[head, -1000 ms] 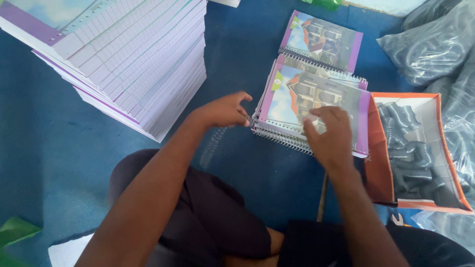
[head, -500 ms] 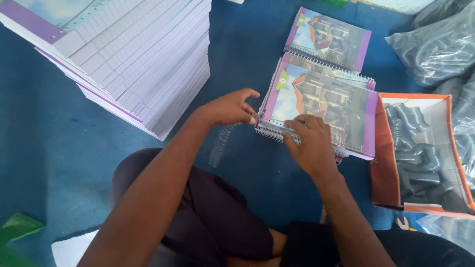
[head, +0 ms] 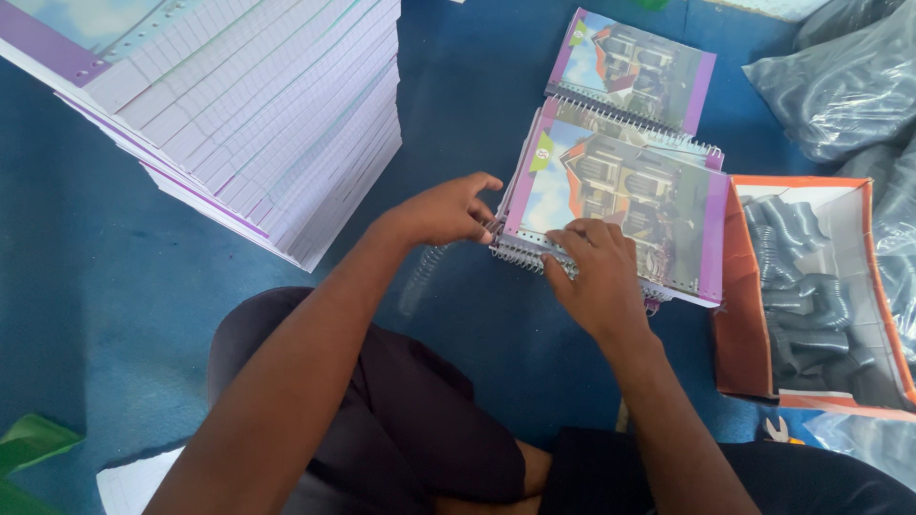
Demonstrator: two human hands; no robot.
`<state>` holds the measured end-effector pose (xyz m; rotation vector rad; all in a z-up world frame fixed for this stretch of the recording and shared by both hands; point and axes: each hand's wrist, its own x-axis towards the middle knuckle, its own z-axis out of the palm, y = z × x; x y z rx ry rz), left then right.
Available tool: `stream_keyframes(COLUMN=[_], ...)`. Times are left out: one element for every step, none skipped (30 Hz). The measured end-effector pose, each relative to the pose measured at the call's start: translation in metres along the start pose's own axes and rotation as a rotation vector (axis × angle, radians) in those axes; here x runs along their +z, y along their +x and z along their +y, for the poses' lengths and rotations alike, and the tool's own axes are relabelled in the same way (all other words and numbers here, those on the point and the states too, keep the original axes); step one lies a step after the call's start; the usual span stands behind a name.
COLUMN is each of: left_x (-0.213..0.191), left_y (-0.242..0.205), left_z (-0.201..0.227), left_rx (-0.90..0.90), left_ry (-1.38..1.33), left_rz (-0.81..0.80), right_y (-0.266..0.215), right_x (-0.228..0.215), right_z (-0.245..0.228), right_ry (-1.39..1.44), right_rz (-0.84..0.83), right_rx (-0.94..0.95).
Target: The person sits on the floor and assembles spiral-bound notebooks by inserting plastic spiral coils into pre-punched holes. They handle stacks of notebooks, align the pages, and thread the coils through the holes to bind them.
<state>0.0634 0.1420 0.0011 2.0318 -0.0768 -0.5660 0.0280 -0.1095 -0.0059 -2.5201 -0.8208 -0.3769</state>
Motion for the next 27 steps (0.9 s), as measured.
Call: stream_keyframes(left_x=[0.001, 0.003, 0.004, 0.005, 0.006, 0.006, 0.008, 0.009, 0.010, 0.011, 0.010, 0.010, 0.011, 0.013, 0.014, 0.016, 0.018, 0.019, 0.020, 0.021, 0.021, 0.022, 0.022, 0.021, 0.020, 0.021, 0.022], left_y=[0.001, 0.001, 0.002, 0.002, 0.002, 0.003, 0.003, 0.004, 0.005, 0.006, 0.008, 0.010, 0.013, 0.016, 0.020, 0.022, 0.025, 0.027, 0.029, 0.031, 0.033, 0.035, 0.036, 0.037, 0.038, 0.039, 0.040], left_z=[-0.001, -0.001, -0.001, -0.001, -0.001, -0.001, -0.002, -0.002, -0.003, -0.005, -0.007, -0.009, -0.011, -0.013, -0.016, -0.018, -0.021, -0.024, -0.026, -0.029, -0.031, -0.033, -0.036, -0.038, -0.039, -0.041, -0.042], left_rx=[0.003, 0.007, 0.011, -0.006, -0.024, -0.041, -0.047, -0.054, -0.060, -0.089, -0.118, -0.147, -0.130, -0.112, -0.094, -0.105, -0.116, -0.126, -0.125, -0.125, -0.124, -0.111, -0.097, -0.084, -0.082, -0.080, -0.079], left_ry=[0.013, 0.026, 0.040, 0.069, 0.098, 0.126, 0.128, 0.129, 0.131, 0.112, 0.093, 0.075, 0.059, 0.043, 0.026, 0.031, 0.035, 0.039, 0.014, -0.011, -0.036, -0.061, -0.086, -0.111, -0.123, -0.137, -0.151], left_rz=[0.004, 0.008, 0.012, 0.012, 0.012, 0.012, 0.012, 0.012, 0.012, 0.000, -0.012, -0.024, -0.047, -0.069, -0.091, -0.094, -0.096, -0.097, -0.096, -0.095, -0.095, -0.103, -0.112, -0.118, -0.119, -0.122, -0.124], right_y=[0.000, 0.001, 0.001, 0.001, 0.002, 0.002, 0.001, 0.002, 0.002, 0.002, 0.002, 0.002, 0.002, 0.002, 0.002, 0.002, 0.002, 0.002, 0.003, 0.002, 0.002, 0.001, 0.000, 0.000, -0.002, -0.004, -0.005], right_x=[0.000, 0.000, 0.000, 0.000, 0.000, 0.000, 0.000, 0.000, 0.000, 0.000, 0.000, 0.000, 0.001, 0.001, 0.001, 0.001, 0.001, 0.001, 0.001, 0.001, 0.001, 0.001, 0.002, 0.003, 0.005, 0.007, 0.010], right_z=[0.000, -0.001, -0.001, -0.001, -0.001, -0.001, -0.001, -0.001, -0.001, -0.001, -0.001, -0.001, -0.001, -0.001, -0.001, -0.001, 0.000, 0.000, 0.000, 0.000, 0.000, -0.001, -0.003, -0.006, -0.010, -0.015, -0.019], right_ry=[-0.004, -0.008, -0.012, -0.017, -0.023, -0.028, -0.027, -0.026, -0.024, -0.024, -0.024, -0.025, -0.025, -0.025, -0.026, -0.029, -0.032, -0.035, -0.032, -0.030, -0.027, -0.046, -0.064, -0.081, -0.058, -0.036, -0.014], right_rz=[-0.005, -0.009, -0.013, -0.020, -0.026, -0.033, -0.036, -0.039, -0.042, -0.038, -0.035, -0.031, -0.031, -0.029, -0.028, -0.035, -0.042, -0.049, -0.042, -0.035, -0.028, 0.010, 0.049, 0.087, 0.101, 0.113, 0.124], right_rx=[0.003, 0.005, 0.007, 0.010, 0.013, 0.016, 0.023, 0.029, 0.035, 0.030, 0.025, 0.020, 0.019, 0.019, 0.018, 0.020, 0.022, 0.023, 0.019, 0.016, 0.013, -0.007, -0.028, -0.050, 0.003, 0.055, 0.108])
